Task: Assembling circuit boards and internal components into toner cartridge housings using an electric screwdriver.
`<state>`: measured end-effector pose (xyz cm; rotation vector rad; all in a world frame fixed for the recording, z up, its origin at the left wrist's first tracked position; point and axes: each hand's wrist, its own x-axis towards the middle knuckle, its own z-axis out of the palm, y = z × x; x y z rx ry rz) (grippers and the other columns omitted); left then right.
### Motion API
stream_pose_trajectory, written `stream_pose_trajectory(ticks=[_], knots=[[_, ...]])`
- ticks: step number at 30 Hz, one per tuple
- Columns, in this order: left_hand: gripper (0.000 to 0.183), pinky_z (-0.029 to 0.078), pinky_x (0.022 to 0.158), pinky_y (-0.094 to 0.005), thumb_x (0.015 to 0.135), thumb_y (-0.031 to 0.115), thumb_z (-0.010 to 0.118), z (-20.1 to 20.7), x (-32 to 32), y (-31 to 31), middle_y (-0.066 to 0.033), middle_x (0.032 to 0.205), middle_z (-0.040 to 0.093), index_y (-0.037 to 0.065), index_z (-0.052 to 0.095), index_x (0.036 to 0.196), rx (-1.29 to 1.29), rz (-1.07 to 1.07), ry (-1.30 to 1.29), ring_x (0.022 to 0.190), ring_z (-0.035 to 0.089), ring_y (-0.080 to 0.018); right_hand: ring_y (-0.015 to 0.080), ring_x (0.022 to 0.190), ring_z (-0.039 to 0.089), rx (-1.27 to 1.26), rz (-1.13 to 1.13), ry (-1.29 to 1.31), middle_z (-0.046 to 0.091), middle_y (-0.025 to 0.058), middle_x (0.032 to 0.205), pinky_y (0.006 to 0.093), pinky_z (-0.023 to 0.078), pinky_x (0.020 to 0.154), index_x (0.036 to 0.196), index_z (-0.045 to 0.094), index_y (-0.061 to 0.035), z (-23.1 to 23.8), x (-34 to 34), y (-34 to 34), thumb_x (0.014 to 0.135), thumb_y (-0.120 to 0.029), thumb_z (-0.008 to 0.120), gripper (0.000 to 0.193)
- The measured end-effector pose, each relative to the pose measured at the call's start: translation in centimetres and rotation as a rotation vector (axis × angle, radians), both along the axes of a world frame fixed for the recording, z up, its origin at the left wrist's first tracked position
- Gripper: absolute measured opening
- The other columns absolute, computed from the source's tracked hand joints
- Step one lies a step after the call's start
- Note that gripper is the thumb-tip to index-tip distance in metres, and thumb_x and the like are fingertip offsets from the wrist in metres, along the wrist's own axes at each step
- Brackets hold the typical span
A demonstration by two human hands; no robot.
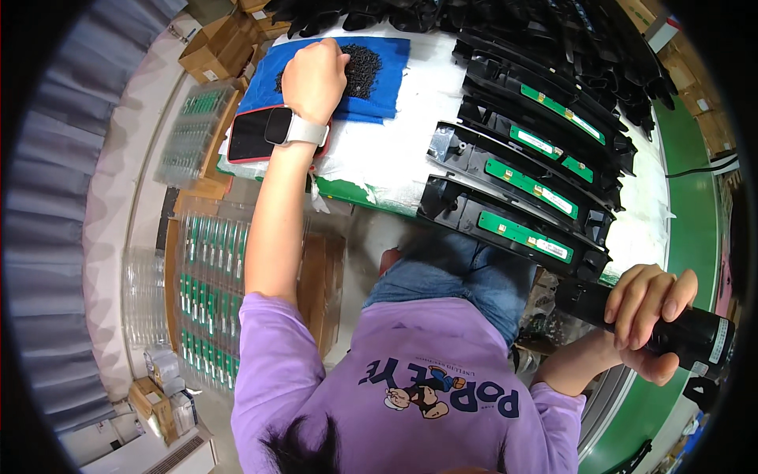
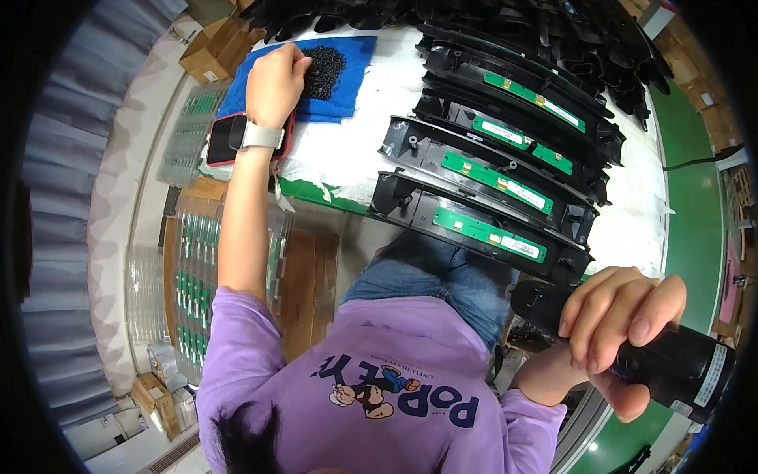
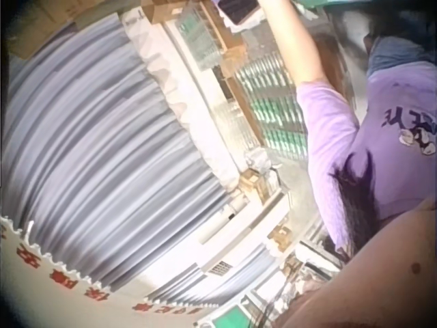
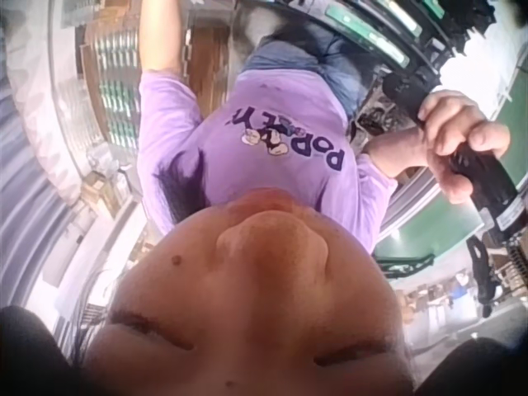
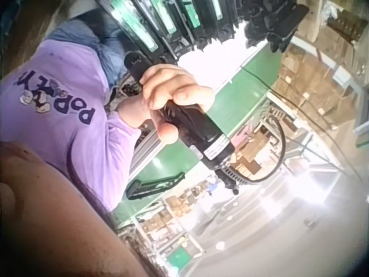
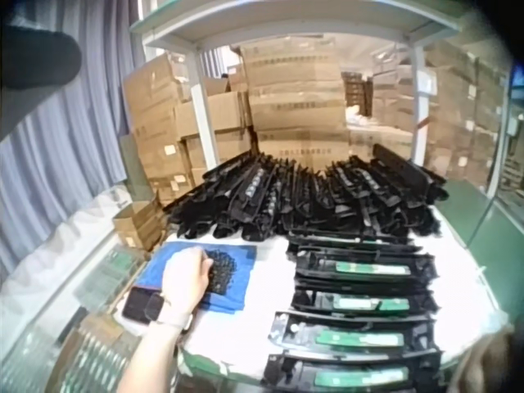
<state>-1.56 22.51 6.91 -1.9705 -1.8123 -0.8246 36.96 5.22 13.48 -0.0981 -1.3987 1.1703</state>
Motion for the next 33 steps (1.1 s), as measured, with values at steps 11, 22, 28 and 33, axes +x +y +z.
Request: stream_pose_trajectory(ticks=[11, 22, 28, 33], knots=[[0.007, 0.043, 0.065, -0.0368, 0.084, 0.007, 0.058, 1.7, -1.1, -7.4, -0.0119, 0.077, 0.058, 0.001, 0.054, 0.082, 0.226, -0.238, -0.253, 0.073, 0.056, -0.031, 0.0082, 0.041, 0.054, -0.028, -0.043, 0.017, 0.058, -0.0026, 0.06, 0.0216, 0.045, 0.039, 0.094, 0.042, -0.0075, -0.5, -0.3, 0.1, 0.07, -0.036, 0.08, 0.053], [0.008, 0.04, 0.066, -0.0379, 0.082, 0.008, 0.06, 0.0, -2.4, -11.4, -0.0087, 0.076, 0.057, 0.003, 0.053, 0.082, 0.169, -0.114, 0.016, 0.071, 0.054, -0.0287, 0.0056, 0.037, 0.051, -0.089, -0.096, 0.045, 0.054, -0.0059, 0.054, 0.0195, 0.043, 0.036, 0.091, 0.041, -0.0088, -0.8, -1.4, -0.2, 0.068, -0.038, 0.081, 0.054], [0.007, 0.04, 0.076, -0.0383, 0.084, 0.007, 0.058, 0.1, -1.6, -11.6, -0.0067, 0.074, 0.06, 0.004, 0.052, 0.081, 0.174, -0.037, 0.048, 0.072, 0.055, -0.0253, 0.0054, 0.037, 0.051, -0.089, -0.108, 0.036, 0.054, -0.0058, 0.054, 0.0195, 0.042, 0.036, 0.091, 0.041, -0.0088, -0.7, -2.0, -0.2, 0.068, -0.037, 0.081, 0.054], [0.006, 0.043, 0.063, -0.0265, 0.091, 0.005, 0.051, -0.7, 1.9, -13.8, -0.0064, 0.075, 0.062, 0.001, 0.051, 0.086, 0.244, -0.188, -0.758, 0.064, 0.056, -0.0157, 0.005, 0.036, 0.049, -0.116, -0.161, 0.047, 0.053, -0.0066, 0.052, 0.019, 0.042, 0.035, 0.091, 0.041, -0.009, -1.0, -2.0, -0.3, 0.068, -0.037, 0.081, 0.054]])
